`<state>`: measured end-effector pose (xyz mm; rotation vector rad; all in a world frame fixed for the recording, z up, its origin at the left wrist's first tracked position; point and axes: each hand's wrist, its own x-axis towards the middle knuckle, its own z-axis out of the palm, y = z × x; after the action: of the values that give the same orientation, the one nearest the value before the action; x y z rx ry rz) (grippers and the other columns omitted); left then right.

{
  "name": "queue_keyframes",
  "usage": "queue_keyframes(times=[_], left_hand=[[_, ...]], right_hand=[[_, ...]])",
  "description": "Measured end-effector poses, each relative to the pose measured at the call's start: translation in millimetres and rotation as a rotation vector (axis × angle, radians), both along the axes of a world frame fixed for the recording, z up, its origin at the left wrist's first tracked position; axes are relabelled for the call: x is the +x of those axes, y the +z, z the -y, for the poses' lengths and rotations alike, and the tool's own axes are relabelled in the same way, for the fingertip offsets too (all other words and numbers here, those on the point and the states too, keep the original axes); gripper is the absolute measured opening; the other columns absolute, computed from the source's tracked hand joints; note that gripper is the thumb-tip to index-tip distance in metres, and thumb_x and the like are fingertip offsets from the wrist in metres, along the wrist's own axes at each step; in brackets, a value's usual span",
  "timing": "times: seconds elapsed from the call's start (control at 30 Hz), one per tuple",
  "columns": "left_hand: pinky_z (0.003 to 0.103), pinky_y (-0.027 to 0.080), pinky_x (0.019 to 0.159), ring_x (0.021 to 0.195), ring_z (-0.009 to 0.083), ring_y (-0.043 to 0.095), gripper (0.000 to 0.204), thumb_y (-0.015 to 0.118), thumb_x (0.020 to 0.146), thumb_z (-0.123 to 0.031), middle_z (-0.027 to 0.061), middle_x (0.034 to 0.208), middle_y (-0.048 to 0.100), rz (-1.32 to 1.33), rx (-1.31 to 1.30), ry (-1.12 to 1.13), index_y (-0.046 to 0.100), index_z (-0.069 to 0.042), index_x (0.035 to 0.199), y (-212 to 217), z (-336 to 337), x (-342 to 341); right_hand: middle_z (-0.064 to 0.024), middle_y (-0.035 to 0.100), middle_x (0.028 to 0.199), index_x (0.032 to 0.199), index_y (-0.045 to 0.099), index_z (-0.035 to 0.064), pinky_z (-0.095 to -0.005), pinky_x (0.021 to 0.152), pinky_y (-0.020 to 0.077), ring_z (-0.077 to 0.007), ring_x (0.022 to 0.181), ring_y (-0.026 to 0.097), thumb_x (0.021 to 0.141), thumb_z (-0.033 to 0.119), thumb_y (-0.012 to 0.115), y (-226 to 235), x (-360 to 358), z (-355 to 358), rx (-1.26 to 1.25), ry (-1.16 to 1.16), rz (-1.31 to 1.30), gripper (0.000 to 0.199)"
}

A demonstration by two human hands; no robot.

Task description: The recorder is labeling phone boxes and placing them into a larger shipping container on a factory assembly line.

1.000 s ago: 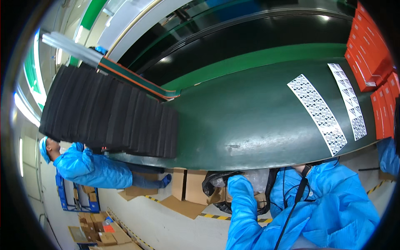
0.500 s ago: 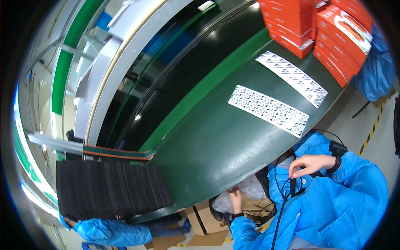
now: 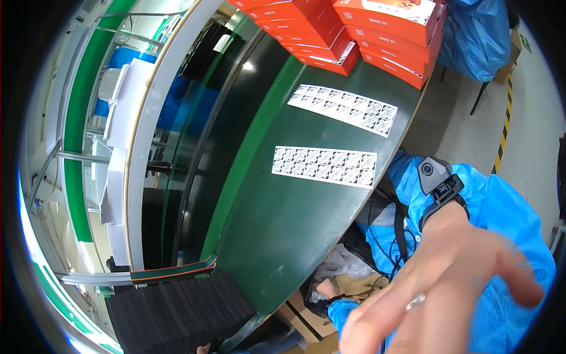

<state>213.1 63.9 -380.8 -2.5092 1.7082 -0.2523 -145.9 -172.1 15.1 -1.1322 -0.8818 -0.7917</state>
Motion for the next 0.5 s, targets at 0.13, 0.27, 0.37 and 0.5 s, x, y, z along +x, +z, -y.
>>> queue_keyframes(times=[0.13,0.27,0.37,0.5], left_hand=[[0.043,0.049,0.063,0.076,0.0393,0.058,0.037,0.054,0.079,-0.012,0.0223,0.096,0.059,-0.033,0.036,0.036,0.054,-0.005,0.116,-2,6,-1],[0.043,0.049,0.063,0.075,0.0387,0.058,0.036,0.054,0.079,-0.012,0.022,0.095,0.059,-0.051,0.063,0.053,0.054,-0.005,0.114,-1,11,-2],[0.043,0.049,0.063,0.074,0.0382,0.059,0.036,0.055,0.079,-0.012,0.0218,0.094,0.06,-0.057,0.083,0.06,0.054,-0.005,0.114,-3,14,1],[0.043,0.049,0.063,0.074,0.0376,0.059,0.035,0.055,0.078,-0.013,0.0214,0.093,0.06,-0.049,0.074,0.149,0.055,-0.005,0.112,0,-1,13]], right_hand=[[-0.0334,0.043,0.126,0.118,0.049,-0.0057,-0.0542,0.094,0.0328,-0.0473,0.115,0.043,0.09,0.052,0.041,2,-13,-6,-0.083,-0.074,0.1,0.065],[-0.0325,0.044,0.126,0.117,0.05,-0.0068,-0.0537,0.094,0.0328,-0.047,0.115,0.043,0.091,0.052,0.039,1,-34,-13,-0.166,-0.144,0.181,0.065],[-0.0319,0.044,0.126,0.116,0.05,-0.0076,-0.0533,0.094,0.0328,-0.0467,0.115,0.043,0.091,0.051,0.038,-3,-47,-16,-0.219,-0.2,0.234,0.065],[-0.0311,0.045,0.125,0.115,0.051,-0.0087,-0.0528,0.094,0.0328,-0.0464,0.115,0.043,0.092,0.051,0.036,-14,-52,-9,-0.287,-0.2,0.334,0.066]])
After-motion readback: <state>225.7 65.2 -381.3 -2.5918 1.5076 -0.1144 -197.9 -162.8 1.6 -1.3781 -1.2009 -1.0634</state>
